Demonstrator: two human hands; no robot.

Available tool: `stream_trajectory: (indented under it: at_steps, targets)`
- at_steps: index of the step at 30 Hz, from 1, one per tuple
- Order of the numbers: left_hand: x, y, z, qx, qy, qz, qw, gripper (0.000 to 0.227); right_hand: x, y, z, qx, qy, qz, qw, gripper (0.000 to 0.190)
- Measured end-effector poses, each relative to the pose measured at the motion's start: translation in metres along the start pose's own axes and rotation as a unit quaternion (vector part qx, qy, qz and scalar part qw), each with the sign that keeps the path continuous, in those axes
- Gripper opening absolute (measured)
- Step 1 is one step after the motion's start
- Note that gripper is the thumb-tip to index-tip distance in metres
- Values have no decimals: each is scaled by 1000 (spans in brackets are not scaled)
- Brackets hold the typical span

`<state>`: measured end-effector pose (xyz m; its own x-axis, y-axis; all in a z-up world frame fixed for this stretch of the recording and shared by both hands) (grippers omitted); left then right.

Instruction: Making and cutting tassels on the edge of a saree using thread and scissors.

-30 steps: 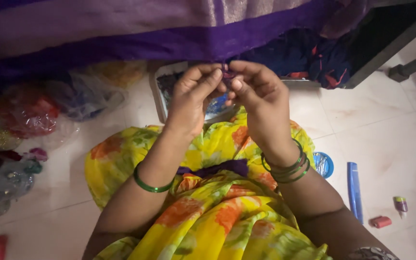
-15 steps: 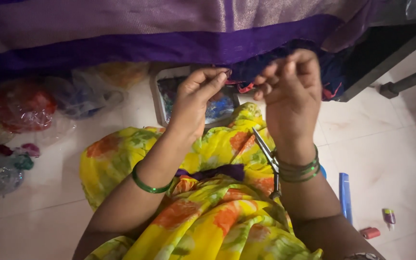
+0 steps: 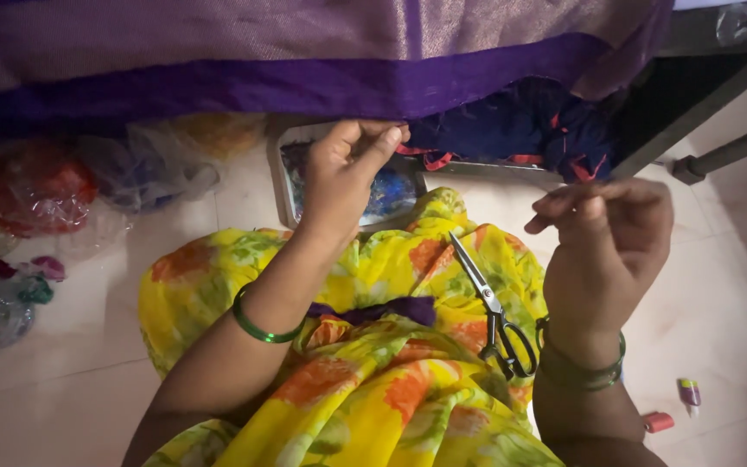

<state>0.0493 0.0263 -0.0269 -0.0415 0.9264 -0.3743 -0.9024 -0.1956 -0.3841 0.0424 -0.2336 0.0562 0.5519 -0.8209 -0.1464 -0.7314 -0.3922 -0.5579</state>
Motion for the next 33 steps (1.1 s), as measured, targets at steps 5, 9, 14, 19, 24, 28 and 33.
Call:
stream_trajectory:
  at_steps: [5,9,14,19,24,28,33]
  targets:
    - [4,-3,4,-13,-46,25,999,6,3,7,-6,-11,89,-16,996,12]
    - [10,-12,-7,-27,-47,48,997,4,5,12,-9,-3,113,-20,993,12]
    - [8,-14,-7,-51,21,50,997,3,-2,29,11,-48,71,-61,995,10]
    - [-11,-5,-3,198,183,-11,963,10,-28,45,47,-231,92,-165,954,10]
    - [-25,9,-18,234,319,-113,911,10,-44,1,50,-219,89,-129,963,20]
    - [-24,14,-19,256,308,-93,911,7,-64,-55,50,-172,189,-97,962,16]
    - [-10,15,-17,244,262,-40,933,8,-70,-69,91,-180,76,-138,971,12]
Point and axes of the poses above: each hand's wrist, its own y-axis away from the middle knuckle, its own x-axis out of the back of the hand, z = x × y, the point moved 5 cm from there along -y, towards the middle knuckle, and after that the axes turned 15 degrees about -z, right-handed, at the moved point
